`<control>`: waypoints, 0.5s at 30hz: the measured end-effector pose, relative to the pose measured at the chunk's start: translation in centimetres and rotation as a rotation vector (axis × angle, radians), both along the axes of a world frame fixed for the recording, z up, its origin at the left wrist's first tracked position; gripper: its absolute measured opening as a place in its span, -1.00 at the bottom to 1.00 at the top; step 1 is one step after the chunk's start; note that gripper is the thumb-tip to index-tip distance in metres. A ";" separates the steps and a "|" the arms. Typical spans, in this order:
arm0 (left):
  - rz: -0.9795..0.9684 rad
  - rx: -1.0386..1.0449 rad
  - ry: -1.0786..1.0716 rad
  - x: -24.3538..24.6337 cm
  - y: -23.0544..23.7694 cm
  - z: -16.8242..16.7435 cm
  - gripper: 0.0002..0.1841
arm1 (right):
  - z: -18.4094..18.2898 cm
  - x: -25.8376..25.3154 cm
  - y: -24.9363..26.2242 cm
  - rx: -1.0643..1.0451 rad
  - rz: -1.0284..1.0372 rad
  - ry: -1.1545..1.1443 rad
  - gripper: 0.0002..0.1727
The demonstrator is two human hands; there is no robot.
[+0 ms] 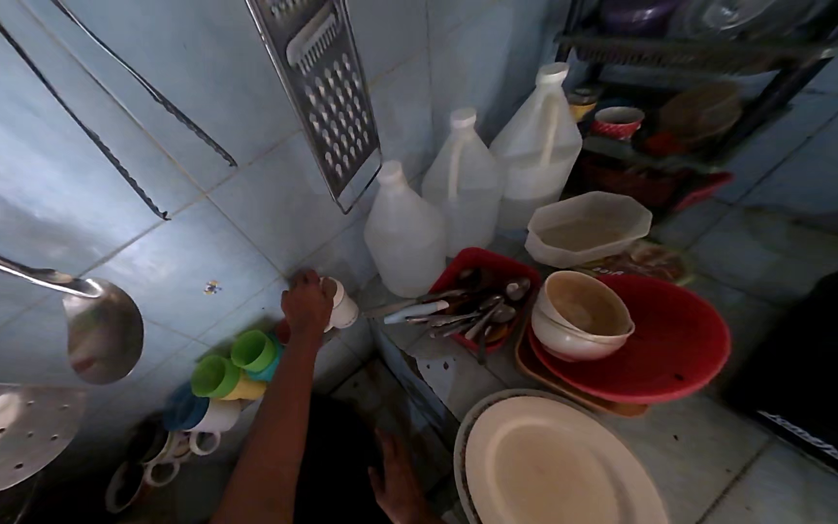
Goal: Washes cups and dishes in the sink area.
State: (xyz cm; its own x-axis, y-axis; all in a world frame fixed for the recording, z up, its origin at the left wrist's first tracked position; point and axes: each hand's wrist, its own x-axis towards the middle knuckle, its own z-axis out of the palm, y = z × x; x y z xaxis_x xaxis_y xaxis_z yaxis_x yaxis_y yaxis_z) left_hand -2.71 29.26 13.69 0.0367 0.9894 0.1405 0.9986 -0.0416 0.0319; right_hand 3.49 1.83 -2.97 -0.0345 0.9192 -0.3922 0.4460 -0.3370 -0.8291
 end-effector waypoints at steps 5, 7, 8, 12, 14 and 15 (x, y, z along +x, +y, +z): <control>-0.256 0.145 -0.073 -1.4 -1.8 -1.9 -0.47 | 0.0 0.2 -0.1 0.011 -0.001 -0.013 -0.25; -0.207 0.210 -0.194 -1.7 -3.5 -2.3 -0.58 | -0.1 0.1 -0.1 0.010 0.006 -0.025 -0.25; -0.185 0.220 -0.262 -1.7 -4.6 -2.5 -0.61 | -0.1 0.0 -0.1 0.013 0.025 -0.036 -0.25; -0.235 0.145 -0.473 -2.4 -10.8 -4.8 -0.64 | 0.2 -0.3 -0.6 0.088 0.168 -0.073 -0.34; -0.232 0.066 -0.576 -3.1 -14.7 -6.4 -0.64 | 1.5 0.0 -0.9 0.121 0.244 -0.046 -0.41; -0.208 0.044 -0.620 -3.8 -16.7 -7.3 -0.65 | 2.3 0.3 -1.3 0.148 0.272 -0.017 -0.46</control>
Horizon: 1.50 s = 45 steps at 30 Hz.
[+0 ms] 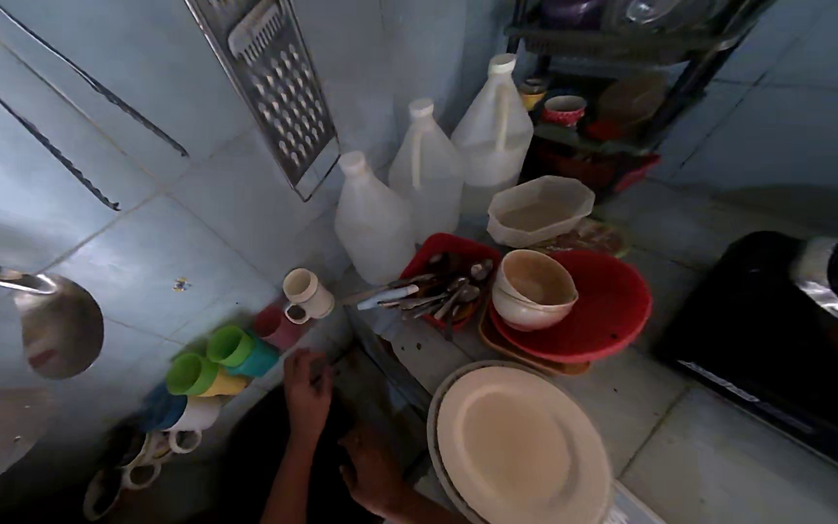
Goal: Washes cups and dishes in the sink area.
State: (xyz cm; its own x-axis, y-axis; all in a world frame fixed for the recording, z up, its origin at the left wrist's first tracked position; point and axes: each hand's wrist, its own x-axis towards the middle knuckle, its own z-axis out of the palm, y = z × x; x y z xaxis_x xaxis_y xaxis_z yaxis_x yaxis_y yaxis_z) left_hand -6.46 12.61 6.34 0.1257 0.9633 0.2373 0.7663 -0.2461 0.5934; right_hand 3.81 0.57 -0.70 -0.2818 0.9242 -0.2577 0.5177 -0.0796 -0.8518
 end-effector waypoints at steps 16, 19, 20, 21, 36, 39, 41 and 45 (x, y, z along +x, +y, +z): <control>0.271 -0.343 -0.137 -6.1 -16.9 -6.6 -0.71 | 4.4 24.7 -10.0 0.266 -0.641 -0.413 -0.59; 0.242 -0.367 -0.156 -3.7 -17.7 -6.6 -0.73 | 4.1 26.6 -11.6 0.037 -0.731 -0.499 -0.32; 0.222 -0.392 -0.161 -2.9 -18.0 -6.6 -0.73 | 4.0 26.9 -11.9 -0.047 -0.757 -0.487 -0.26; 0.199 -0.410 -0.165 -2.1 -18.2 -6.6 -0.73 | 3.9 27.1 -12.1 -0.109 -0.776 -0.460 -0.24; -0.121 -0.630 -0.027 9.5 -16.9 -4.8 -0.56 | 4.6 27.1 -11.9 -0.165 -0.834 -0.457 -0.40; -0.090 -0.654 -0.057 9.7 -16.7 -4.9 -0.55 | 4.6 27.4 -12.1 -0.161 -0.840 -0.501 -0.38; -0.084 -0.681 -0.057 9.6 -16.7 -4.9 -0.54 | 5.1 27.4 -12.1 -0.185 -0.818 -0.483 -0.51; -0.107 -0.691 -0.086 9.3 -16.2 -5.2 -0.55 | 5.6 27.3 -11.6 -0.168 -0.800 -0.505 -0.60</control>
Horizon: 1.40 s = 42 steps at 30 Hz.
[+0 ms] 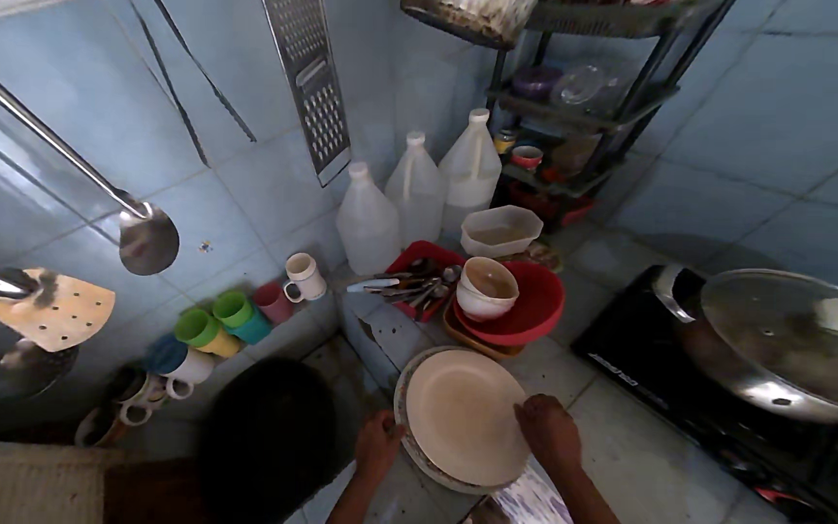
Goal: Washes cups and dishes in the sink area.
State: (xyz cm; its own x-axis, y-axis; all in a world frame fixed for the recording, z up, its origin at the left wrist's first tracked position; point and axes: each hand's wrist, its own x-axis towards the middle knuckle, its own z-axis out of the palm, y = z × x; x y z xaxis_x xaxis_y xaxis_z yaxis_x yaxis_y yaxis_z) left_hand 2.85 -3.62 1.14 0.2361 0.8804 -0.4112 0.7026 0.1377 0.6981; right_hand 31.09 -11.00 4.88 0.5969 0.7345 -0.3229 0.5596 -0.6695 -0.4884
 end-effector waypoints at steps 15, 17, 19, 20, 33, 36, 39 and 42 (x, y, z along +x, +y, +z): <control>-0.037 -0.048 -0.090 -0.3 1.5 -0.9 -0.57 | -1.3 1.5 -1.9 -0.003 -0.123 0.299 -0.51; -0.027 -0.049 -0.128 -0.5 1.3 -1.0 -0.58 | -0.9 0.5 -2.7 0.159 -0.186 0.327 -0.63; -0.014 -0.045 -0.181 -0.7 1.2 -0.9 -0.59 | -1.2 -0.3 -3.7 0.436 -0.274 0.396 -0.72; -0.009 -0.047 -0.216 -1.0 1.2 -0.7 -0.60 | -1.5 -0.5 -4.2 0.566 -0.321 0.459 -0.72; 0.334 -0.056 -0.266 -12.0 0.4 -3.6 -0.73 | 1.2 3.6 -10.4 0.640 -0.604 0.416 -0.70; 0.384 -0.077 -0.246 -13.1 0.3 -3.8 -0.73 | 1.1 3.2 -9.5 0.644 -0.561 0.409 -0.73; 0.350 -0.077 -0.259 -12.6 0.2 -3.4 -0.74 | 0.1 1.7 -7.9 0.579 -0.536 0.436 -0.68; 0.291 -0.062 -0.286 -11.3 0.3 -2.9 -0.73 | -1.4 -0.4 -5.8 0.578 -0.519 0.500 -0.69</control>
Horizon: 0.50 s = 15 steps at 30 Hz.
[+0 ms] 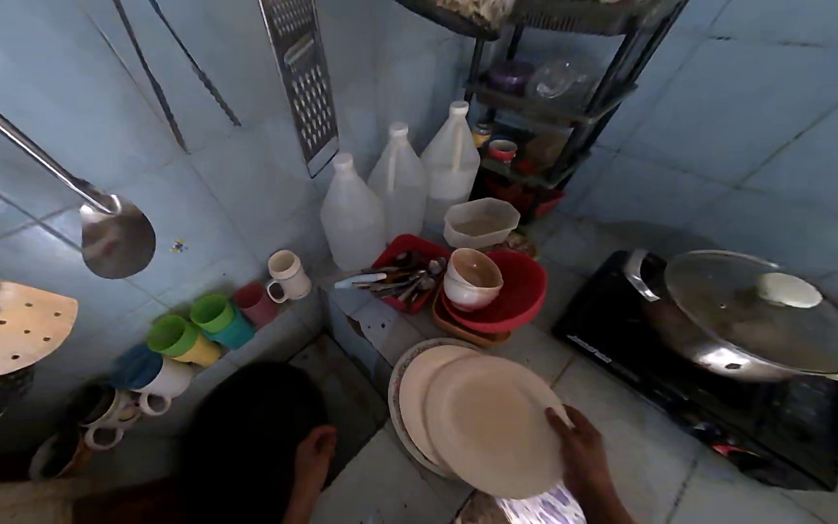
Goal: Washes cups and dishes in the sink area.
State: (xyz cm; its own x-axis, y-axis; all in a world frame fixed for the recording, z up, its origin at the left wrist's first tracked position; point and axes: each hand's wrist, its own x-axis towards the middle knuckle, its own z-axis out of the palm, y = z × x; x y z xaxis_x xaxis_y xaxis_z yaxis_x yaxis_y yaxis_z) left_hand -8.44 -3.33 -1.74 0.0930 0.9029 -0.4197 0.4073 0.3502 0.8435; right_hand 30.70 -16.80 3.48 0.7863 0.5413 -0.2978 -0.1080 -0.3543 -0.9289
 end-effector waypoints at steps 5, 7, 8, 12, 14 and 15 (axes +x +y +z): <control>-0.015 0.039 0.004 1.8 -0.4 0.3 -0.74 | -0.8 -1.8 2.6 -0.165 0.098 -0.214 -0.66; -0.026 0.081 0.025 1.7 -0.9 0.0 -0.74 | 0.2 -1.5 3.3 -0.332 0.189 -0.359 -0.61; -0.030 0.094 0.033 1.7 -1.1 -0.1 -0.74 | 0.6 -1.2 3.6 -0.423 0.251 -0.401 -0.59; -0.018 0.081 0.052 1.1 -1.7 -0.3 -0.71 | 3.6 -0.4 4.6 -0.677 0.493 -0.547 -0.51; 0.006 0.088 0.046 1.0 -1.8 -0.4 -0.70 | 5.9 -0.8 5.7 -0.512 0.507 -0.688 -0.58; 0.015 0.089 0.046 1.1 -1.8 -0.6 -0.70 | 7.2 -1.0 6.6 -0.396 0.517 -0.760 -0.61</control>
